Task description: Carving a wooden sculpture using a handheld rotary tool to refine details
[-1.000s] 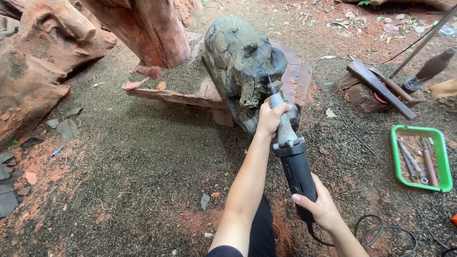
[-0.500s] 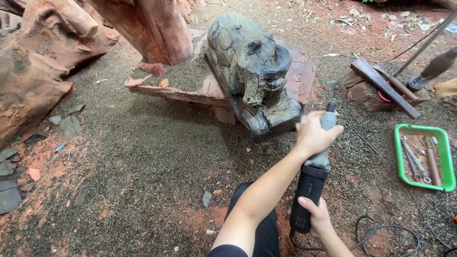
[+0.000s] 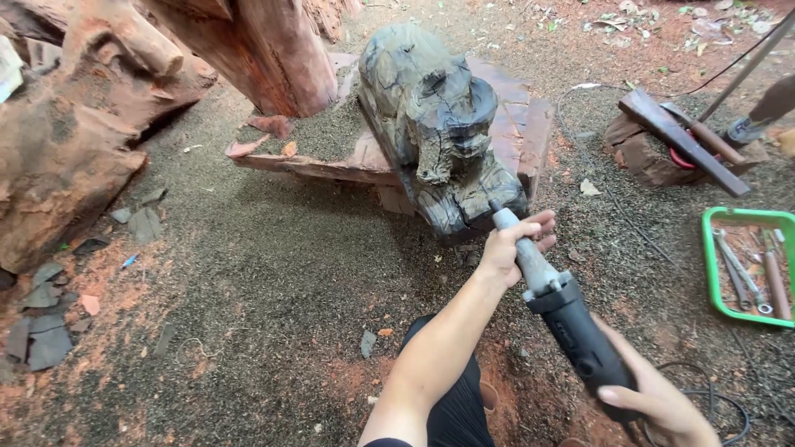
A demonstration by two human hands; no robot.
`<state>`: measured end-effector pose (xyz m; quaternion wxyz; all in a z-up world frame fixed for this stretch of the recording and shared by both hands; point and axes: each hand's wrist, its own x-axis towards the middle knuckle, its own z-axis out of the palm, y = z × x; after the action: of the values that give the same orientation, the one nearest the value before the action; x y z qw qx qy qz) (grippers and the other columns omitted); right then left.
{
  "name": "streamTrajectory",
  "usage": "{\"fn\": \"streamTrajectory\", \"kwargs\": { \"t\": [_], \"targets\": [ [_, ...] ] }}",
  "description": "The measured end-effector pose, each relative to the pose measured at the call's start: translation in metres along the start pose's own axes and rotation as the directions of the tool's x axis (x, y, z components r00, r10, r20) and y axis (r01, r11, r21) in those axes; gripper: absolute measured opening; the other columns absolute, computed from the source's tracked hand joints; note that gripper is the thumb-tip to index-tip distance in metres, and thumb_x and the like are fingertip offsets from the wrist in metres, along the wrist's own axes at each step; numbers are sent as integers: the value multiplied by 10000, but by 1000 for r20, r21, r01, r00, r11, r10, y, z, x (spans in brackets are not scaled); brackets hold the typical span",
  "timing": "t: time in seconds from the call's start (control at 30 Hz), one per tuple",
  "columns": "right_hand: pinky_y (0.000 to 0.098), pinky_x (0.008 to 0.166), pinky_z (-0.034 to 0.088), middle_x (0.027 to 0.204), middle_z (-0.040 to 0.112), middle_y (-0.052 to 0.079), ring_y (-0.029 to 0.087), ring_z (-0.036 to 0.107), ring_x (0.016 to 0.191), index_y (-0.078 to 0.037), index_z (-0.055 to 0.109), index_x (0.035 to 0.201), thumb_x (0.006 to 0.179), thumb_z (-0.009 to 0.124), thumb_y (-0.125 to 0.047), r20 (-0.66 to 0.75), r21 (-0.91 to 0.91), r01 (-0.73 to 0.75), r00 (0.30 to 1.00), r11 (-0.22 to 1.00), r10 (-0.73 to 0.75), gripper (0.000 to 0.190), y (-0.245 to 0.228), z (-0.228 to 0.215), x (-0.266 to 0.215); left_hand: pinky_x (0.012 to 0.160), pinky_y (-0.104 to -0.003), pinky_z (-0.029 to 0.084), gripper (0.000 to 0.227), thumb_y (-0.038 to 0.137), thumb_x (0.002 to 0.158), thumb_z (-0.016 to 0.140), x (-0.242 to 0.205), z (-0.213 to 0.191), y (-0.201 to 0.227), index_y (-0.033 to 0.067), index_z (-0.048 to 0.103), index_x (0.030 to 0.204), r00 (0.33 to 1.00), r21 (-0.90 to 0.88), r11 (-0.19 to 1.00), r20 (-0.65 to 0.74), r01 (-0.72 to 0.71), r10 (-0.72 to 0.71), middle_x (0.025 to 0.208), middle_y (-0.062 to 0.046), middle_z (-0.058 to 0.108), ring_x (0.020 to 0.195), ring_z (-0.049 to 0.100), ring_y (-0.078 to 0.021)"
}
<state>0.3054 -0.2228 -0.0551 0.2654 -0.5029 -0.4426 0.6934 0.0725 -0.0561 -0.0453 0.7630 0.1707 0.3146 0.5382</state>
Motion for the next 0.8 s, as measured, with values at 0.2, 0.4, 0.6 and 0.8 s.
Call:
{"fn": "streamTrajectory", "kwargs": {
  "t": [0.2,0.4,0.6,0.8],
  "targets": [
    [397,365,365,1301,592,345,460,679,543,-252,364,1610,636,682,-49,-330,-61,-14,944,998,-7,1045,-48,-1,-23,880,-292,579,422,109,888,638,22,-4,-5,0,680,1293,997,-171,983,-48,-62,55,1101,-110,731,949,706,-174],
    [388,332,385,1128,667,359,374,615,445,-243,264,1638,666,720,-129,-185,-112,-36,983,993,15,1080,-33,-23,-18,976,-386,572,476,78,891,601,29,-4,-18,11,616,1363,987,-237,971,159,13,25,1247,-131,711,1099,700,-252],
    [542,625,566,1012,670,337,466,752,791,-24,386,1437,724,710,-285,39,409,-11,999,912,-5,825,93,13,22,790,-323,620,427,7,826,659,-11,44,-32,-10,667,1252,994,239,970,82,52,-73,1158,-163,726,886,727,-225],
    [509,535,478,903,648,334,448,633,635,136,574,1155,831,612,-63,-161,611,-55,968,790,191,382,122,43,23,659,-252,562,294,72,850,716,-10,40,-64,-57,694,1114,991,462,887,102,27,-83,905,-118,710,705,652,-129]
  ]
}}
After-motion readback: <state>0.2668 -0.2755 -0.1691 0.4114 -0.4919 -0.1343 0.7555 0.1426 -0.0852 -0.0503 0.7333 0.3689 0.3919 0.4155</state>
